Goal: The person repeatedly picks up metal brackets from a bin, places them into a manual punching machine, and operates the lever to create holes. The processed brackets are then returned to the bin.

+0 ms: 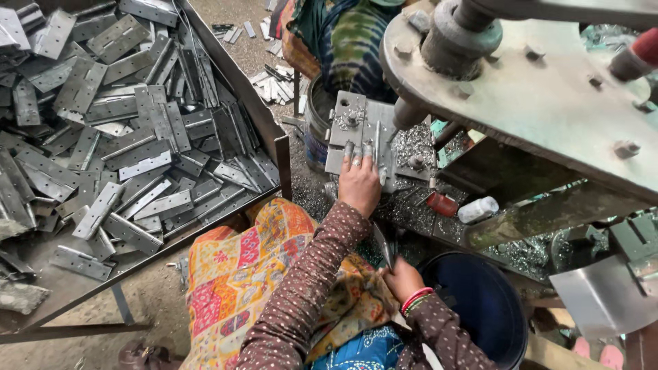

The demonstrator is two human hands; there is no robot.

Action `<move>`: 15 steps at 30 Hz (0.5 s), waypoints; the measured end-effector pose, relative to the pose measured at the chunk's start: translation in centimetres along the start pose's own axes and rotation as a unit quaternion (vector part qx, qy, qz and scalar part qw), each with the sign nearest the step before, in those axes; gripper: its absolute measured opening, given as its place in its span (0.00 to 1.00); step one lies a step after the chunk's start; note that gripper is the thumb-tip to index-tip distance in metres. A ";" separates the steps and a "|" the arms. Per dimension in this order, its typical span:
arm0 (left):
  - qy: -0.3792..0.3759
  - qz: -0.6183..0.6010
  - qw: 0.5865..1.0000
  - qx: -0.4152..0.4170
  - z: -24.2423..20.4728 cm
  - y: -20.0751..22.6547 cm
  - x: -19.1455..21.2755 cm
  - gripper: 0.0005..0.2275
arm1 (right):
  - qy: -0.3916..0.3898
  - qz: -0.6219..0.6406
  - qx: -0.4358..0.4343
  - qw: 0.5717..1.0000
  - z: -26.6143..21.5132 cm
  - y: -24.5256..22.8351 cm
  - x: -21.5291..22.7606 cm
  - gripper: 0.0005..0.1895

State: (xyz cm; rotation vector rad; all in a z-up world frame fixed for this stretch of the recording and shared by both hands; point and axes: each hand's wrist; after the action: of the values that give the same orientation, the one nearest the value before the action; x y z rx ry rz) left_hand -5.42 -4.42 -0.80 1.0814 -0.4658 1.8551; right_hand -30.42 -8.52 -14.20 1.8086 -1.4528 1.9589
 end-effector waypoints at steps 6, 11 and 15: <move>-0.005 -0.024 1.000 -0.001 -0.5 -0.1 1.1 0.11 | -0.016 -0.068 -0.043 0.997 0.5 1.8 -1.2 0.24; 0.005 -0.032 0.999 0.009 -0.4 0.0 0.5 0.12 | 0.049 -0.008 0.005 0.999 -1.6 1.9 -5.4 0.24; -0.066 -0.014 0.998 -0.005 0.8 -0.2 -0.7 0.10 | -0.061 -0.034 -0.087 0.994 -0.2 1.4 -2.0 0.21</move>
State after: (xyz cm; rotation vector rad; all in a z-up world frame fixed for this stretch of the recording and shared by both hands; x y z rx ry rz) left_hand -4.74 -5.24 -0.94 1.2026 -0.5326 1.7616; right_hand -30.87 -8.13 -16.57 1.9020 -1.5227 1.6597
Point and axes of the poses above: each hand's wrist, its own z-axis towards the middle knuckle, its own x-axis out of the back of the hand, y = z × x, and after that the axes turned 3 degrees about y, right-handed
